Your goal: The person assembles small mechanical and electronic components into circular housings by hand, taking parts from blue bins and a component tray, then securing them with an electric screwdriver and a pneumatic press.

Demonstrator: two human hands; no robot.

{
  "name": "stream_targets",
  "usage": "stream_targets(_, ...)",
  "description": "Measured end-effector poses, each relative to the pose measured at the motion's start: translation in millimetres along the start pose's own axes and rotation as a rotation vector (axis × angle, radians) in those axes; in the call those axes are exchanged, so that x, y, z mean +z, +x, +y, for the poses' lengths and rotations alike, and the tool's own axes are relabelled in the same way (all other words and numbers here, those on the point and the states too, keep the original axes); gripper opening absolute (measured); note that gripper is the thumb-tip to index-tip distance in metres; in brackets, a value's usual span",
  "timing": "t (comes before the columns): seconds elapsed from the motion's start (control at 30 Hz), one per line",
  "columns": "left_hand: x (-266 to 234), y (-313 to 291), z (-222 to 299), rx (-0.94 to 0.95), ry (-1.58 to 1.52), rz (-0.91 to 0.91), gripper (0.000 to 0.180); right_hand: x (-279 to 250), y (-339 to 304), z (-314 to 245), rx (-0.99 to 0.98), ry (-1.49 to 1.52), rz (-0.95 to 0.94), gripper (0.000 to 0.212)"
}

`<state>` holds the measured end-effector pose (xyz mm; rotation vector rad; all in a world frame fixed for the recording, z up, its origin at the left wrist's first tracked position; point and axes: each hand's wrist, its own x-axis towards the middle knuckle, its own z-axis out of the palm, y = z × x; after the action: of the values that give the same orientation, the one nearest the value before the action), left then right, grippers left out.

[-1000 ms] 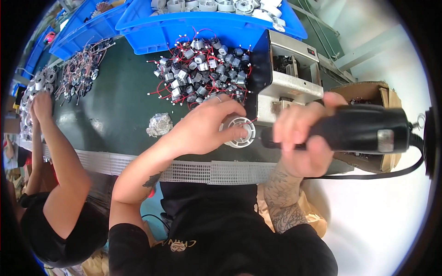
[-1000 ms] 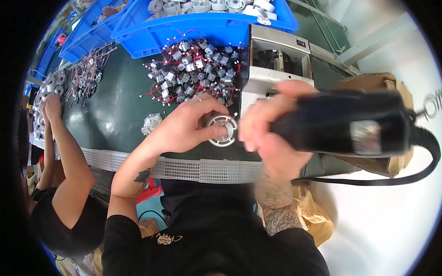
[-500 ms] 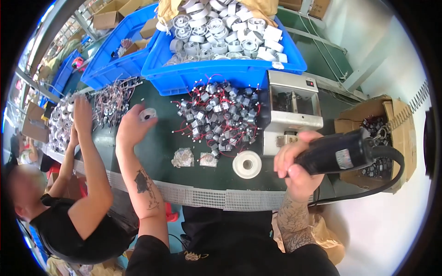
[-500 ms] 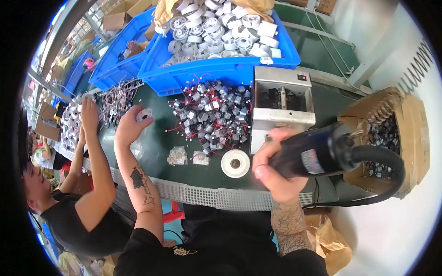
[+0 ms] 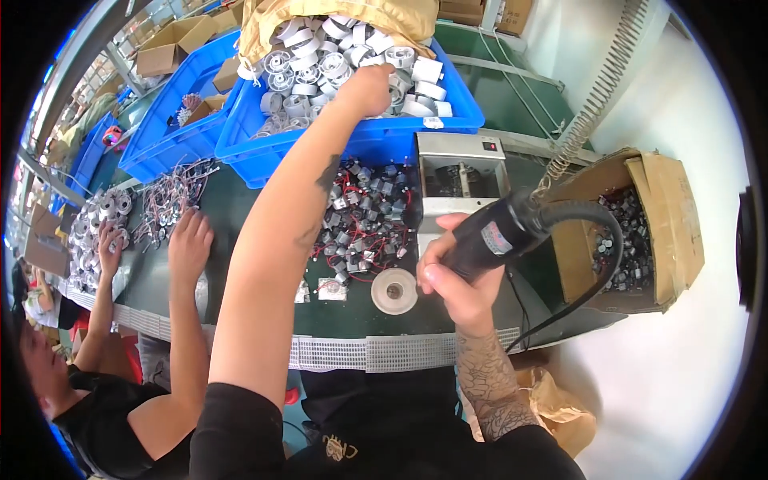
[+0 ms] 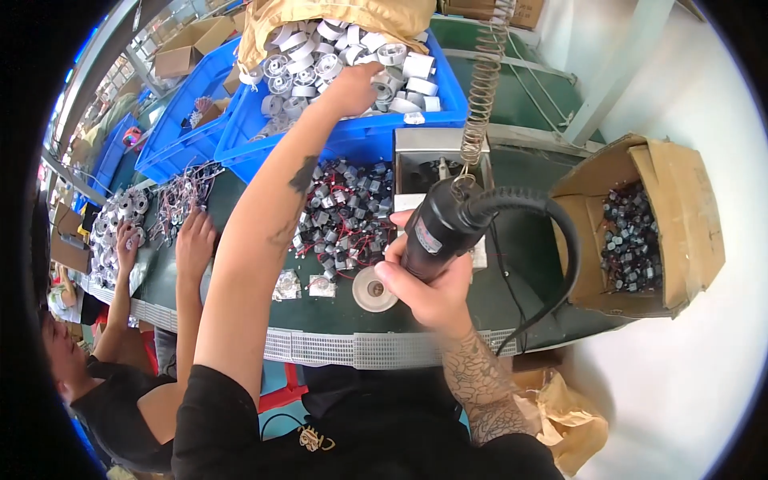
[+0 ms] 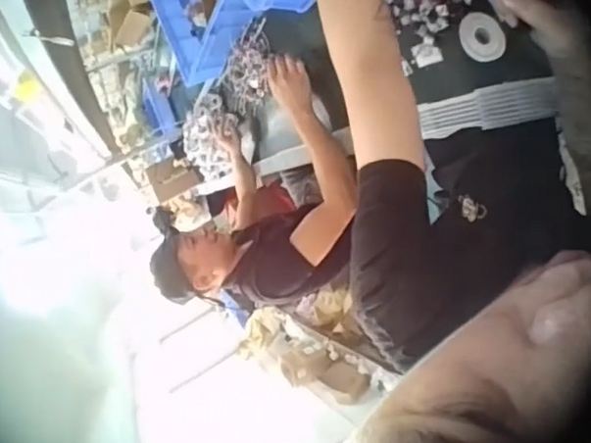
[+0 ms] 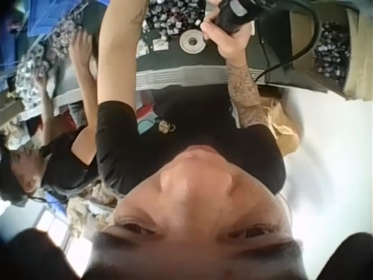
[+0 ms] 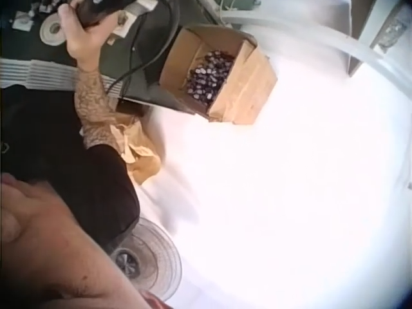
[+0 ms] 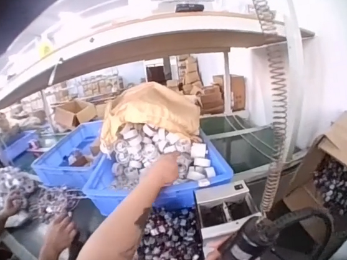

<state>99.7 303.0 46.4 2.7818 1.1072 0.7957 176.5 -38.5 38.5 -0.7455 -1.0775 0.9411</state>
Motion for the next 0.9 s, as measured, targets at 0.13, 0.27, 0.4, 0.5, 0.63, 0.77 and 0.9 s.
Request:
stream_targets(0.13,0.5,12.1,44.5,-0.135,0.152,-0.085,0.035,-13.6,-1.9,2.3,-0.036,-0.023,0.024,0.053)
stream_targets(0.27,-24.6,-9.1,51.6,-0.133,0.013,0.186,0.030,-7.9,0.5,-2.1,-0.046,-0.036,0.006,0.052)
stream_targets(0.4,-60.7,-65.1,95.4,-0.200,-0.511,0.429,0.033,-10.3,1.4,-2.5,-0.038,0.077,0.051,0.049)
stream_targets(0.5,-90.0,-133.9,136.0,-0.179,-0.536,0.157,0.027,-15.2,-1.9,-4.3,-0.060,0.007,0.072,0.054)
stream_targets(0.63,-88.3,-211.2,155.1,-0.200,-0.531,-0.156,0.024,-17.6,-4.0,-12.1,-0.131,0.038,0.076,0.056)
stream_targets(0.77,-65.8,-255.6,160.0,-0.172,-0.373,-0.112,0.022,-12.1,-2.1,-13.4,-0.169,0.063,0.050,0.056)
stream_targets(0.9,-68.2,-263.4,175.9,-0.137,-0.195,0.000,0.023,-12.5,-3.4,-9.6,-0.154,0.173,0.064,0.058)
